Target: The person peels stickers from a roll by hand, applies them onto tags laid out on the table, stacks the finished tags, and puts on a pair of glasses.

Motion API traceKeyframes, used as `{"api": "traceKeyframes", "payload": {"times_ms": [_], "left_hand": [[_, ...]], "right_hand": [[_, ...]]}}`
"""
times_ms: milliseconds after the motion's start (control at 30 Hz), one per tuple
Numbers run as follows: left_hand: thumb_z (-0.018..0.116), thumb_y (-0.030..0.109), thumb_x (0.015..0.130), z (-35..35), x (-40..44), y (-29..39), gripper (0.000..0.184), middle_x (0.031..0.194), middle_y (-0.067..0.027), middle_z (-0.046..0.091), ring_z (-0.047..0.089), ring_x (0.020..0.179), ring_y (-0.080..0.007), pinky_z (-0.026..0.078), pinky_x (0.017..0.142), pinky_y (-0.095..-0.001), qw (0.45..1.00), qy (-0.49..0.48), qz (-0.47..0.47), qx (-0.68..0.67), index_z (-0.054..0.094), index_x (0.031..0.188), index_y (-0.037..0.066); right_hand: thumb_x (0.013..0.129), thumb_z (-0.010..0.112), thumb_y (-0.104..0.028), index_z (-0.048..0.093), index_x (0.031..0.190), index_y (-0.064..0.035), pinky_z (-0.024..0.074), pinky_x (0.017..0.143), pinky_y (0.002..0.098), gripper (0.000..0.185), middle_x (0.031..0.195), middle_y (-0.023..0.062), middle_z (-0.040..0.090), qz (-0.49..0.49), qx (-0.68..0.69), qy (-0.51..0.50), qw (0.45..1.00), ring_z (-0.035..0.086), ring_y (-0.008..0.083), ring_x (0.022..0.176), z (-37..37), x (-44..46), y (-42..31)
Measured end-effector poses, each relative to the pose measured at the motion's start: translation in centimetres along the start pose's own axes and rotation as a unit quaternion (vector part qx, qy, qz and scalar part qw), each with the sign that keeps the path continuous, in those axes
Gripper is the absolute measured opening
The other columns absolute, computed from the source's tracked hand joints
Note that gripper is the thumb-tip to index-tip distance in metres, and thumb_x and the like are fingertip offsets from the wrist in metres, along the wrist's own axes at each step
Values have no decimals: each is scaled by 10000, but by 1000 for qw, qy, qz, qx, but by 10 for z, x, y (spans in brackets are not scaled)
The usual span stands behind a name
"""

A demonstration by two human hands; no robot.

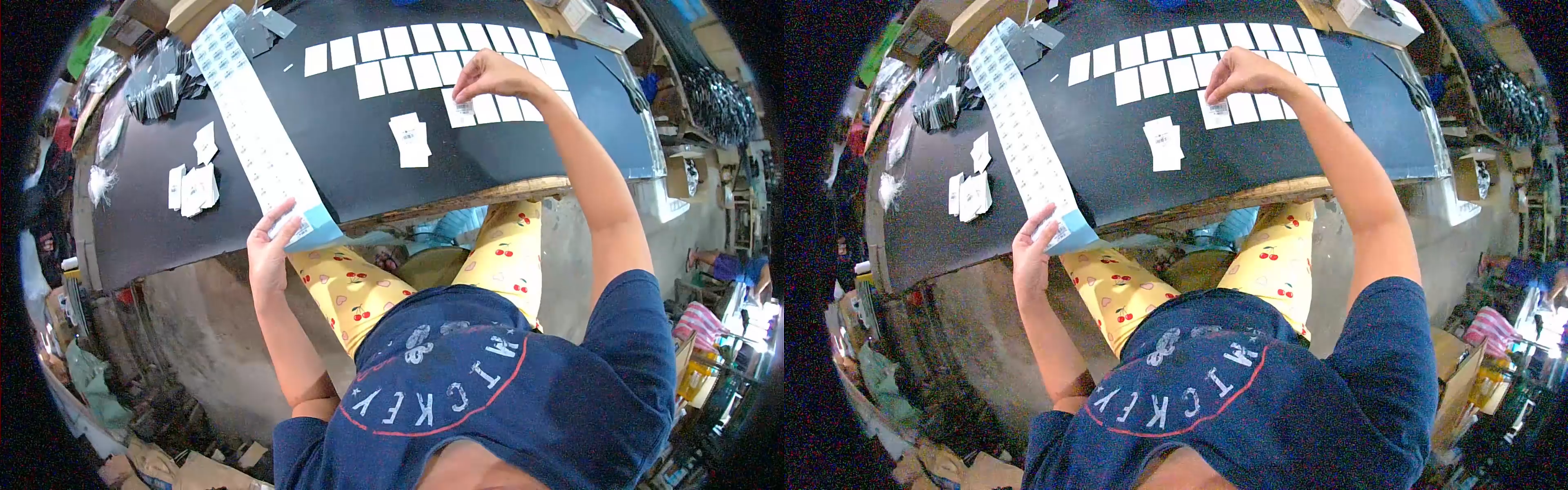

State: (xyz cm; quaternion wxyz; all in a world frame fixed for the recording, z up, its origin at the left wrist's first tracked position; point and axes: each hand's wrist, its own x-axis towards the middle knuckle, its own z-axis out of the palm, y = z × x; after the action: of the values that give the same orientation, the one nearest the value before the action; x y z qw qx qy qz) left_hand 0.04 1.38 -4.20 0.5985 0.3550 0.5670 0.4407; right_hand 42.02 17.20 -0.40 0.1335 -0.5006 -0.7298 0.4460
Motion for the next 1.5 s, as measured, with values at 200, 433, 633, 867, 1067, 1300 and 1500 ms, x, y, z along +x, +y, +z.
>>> {"api": "traceKeyframes", "payload": {"times_ms": [200, 433, 633, 867, 1067, 1300, 1500], "left_hand": [[698, 21, 804, 0, 2, 1, 339, 1075, -79, 638, 610, 943, -125, 478, 833, -257, 1000, -4, -7, -19, 629, 1134, -17], [705, 22, 800, 1, 2, 1, 347, 1089, -84, 637, 614, 950, -123, 479, 848, -263, 1000, 8, -9, -8, 628, 1137, -14], [700, 25, 806, -1, 5, -3, 363, 1102, -85, 632, 608, 974, -129, 472, 866, -270, 999, 17, -25, -26, 612, 1156, -18], [691, 26, 811, -4, 5, -6, 361, 1116, -82, 625, 600, 994, -133, 459, 882, -271, 1000, -7, -7, -28, 609, 1159, -21], [692, 22, 805, -9, 6, -11, 369, 1117, -85, 626, 601, 991, -136, 464, 875, -274, 999, -13, -9, -44, 609, 1162, -18], [694, 21, 805, -5, 7, -11, 358, 1094, -90, 640, 614, 963, -139, 480, 854, -267, 998, -9, -8, -58, 616, 1153, -12], [701, 29, 805, -9, 7, -12, 327, 1048, -86, 658, 628, 914, -124, 497, 804, -252, 997, -11, -9, -76, 634, 1122, -7]], "right_hand": [[707, 775, -136, 738, 816, -11, 497, 691, 255, 170, 725, 81, 694, -25, 17, 32, 999, 641, 123, 672, 7, -2, 10], [661, 764, -111, 741, 800, -10, 475, 640, 264, 173, 715, 84, 694, -37, 21, 48, 998, 623, 129, 643, 15, 2, 17], [660, 745, -106, 736, 783, -7, 481, 633, 266, 158, 703, 86, 692, -56, -11, 70, 996, 626, 129, 635, 17, 5, 19], [665, 722, -93, 718, 772, -14, 494, 647, 294, 133, 695, 105, 676, -103, -70, 133, 983, 638, 179, 663, 33, 0, 27], [672, 730, -108, 722, 776, -30, 486, 646, 298, 130, 720, 102, 668, -106, -71, 159, 979, 627, 177, 681, 39, -2, 28], [675, 722, -129, 726, 769, -39, 491, 700, 306, 130, 716, 88, 683, -81, -69, 144, 984, 635, 159, 710, 34, -4, 17], [689, 725, -119, 727, 788, -29, 477, 696, 285, 133, 721, 67, 676, -78, -26, 114, 990, 621, 137, 712, 47, -8, -26]]}}
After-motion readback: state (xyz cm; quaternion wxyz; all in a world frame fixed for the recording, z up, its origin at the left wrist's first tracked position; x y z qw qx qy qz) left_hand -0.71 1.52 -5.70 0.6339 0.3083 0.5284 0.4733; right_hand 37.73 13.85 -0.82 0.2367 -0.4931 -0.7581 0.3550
